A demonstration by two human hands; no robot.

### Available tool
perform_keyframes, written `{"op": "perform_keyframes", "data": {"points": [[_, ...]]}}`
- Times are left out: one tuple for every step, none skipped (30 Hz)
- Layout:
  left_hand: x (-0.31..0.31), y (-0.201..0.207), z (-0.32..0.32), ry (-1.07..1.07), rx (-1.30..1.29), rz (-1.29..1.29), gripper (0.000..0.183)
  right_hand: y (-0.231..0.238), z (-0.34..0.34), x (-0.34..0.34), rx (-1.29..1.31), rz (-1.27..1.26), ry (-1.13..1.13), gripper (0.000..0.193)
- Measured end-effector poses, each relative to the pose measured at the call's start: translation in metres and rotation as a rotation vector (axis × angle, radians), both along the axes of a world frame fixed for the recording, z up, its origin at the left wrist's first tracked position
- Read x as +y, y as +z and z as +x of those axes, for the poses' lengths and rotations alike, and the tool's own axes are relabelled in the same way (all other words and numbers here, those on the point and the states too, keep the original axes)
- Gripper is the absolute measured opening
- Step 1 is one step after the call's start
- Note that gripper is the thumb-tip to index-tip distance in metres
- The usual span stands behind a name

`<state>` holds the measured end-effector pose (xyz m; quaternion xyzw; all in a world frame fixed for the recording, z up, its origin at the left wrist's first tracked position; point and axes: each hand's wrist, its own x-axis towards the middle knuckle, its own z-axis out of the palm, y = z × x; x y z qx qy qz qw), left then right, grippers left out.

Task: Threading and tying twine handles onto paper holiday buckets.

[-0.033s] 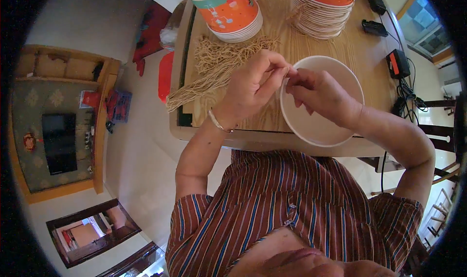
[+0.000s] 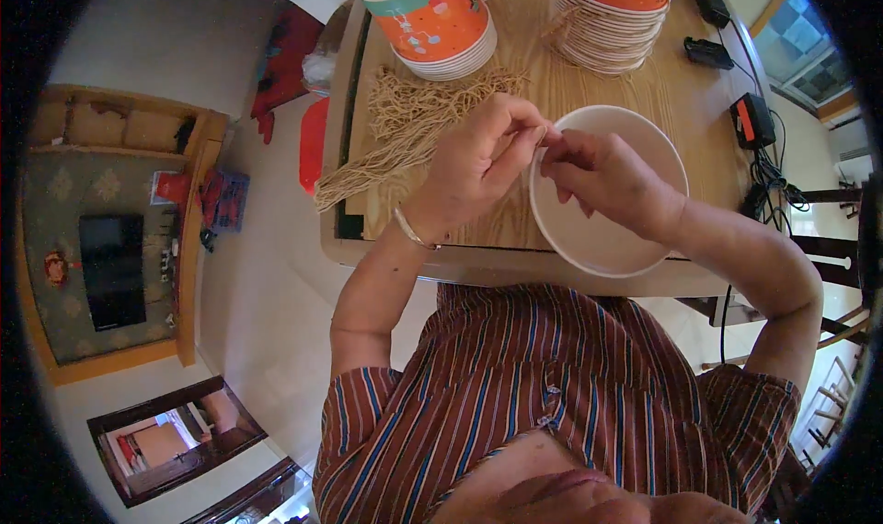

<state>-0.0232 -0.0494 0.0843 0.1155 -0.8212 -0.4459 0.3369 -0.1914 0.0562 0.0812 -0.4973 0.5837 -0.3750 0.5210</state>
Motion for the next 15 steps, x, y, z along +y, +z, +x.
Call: {"op": "perform_keyframes", "data": {"points": [[-0.002,-0.001,-0.001,0.0,0.0,0.0,0.006,0.001,-0.001,0.0,0.0,0.0,0.0,0.019],[-0.004,-0.003,-0.001,0.006,0.012,-0.006,0.007,0.004,-0.002,0.001,0.044,-0.004,0.017,0.018],[-0.006,-0.004,-0.002,0.014,0.023,-0.012,0.008,0.006,-0.003,0.001,0.088,-0.008,0.037,0.018],[-0.007,-0.002,-0.002,0.015,0.024,-0.012,0.008,0.007,-0.004,0.002,0.088,-0.008,0.038,0.018],[-0.008,0.002,-0.002,0.019,-0.052,-0.089,0.008,0.008,-0.004,0.005,0.27,-0.172,0.048,0.018],[-0.01,0.005,-0.002,0.024,-0.128,-0.167,0.008,0.008,-0.004,0.007,0.452,-0.336,0.058,0.018],[-0.011,0.006,-0.002,0.025,-0.128,-0.166,0.008,0.007,-0.004,0.008,0.451,-0.336,0.06,0.018],[-0.014,0.008,-0.002,0.02,-0.15,-0.289,0.008,0.006,-0.003,0.009,0.594,-0.51,0.053,0.02],[-0.015,0.009,-0.004,0.011,-0.17,-0.412,0.009,0.006,-0.002,0.01,0.737,-0.684,0.042,0.023],[-0.015,0.011,-0.005,0.009,-0.169,-0.412,0.009,0.008,-0.002,0.01,0.738,-0.683,0.04,0.023],[-0.015,0.012,-0.006,-0.015,-0.177,-0.388,0.009,0.012,-0.003,0.01,0.91,-0.812,0.114,0.029],[-0.015,0.014,-0.007,-0.036,-0.186,-0.363,0.01,0.014,-0.004,0.01,1.081,-0.942,0.192,0.034],[-0.016,0.017,-0.007,-0.035,-0.186,-0.364,0.01,0.015,-0.003,0.014,1.162,-0.872,0.245,0.043],[-0.017,0.02,-0.007,-0.091,-0.219,-0.245,0.01,0.016,-0.002,0.016,1.162,-0.874,0.246,0.043],[-0.018,0.022,-0.008,-0.147,-0.251,-0.124,0.009,0.018,-0.001,0.018,1.212,-0.881,0.257,0.044]]}}
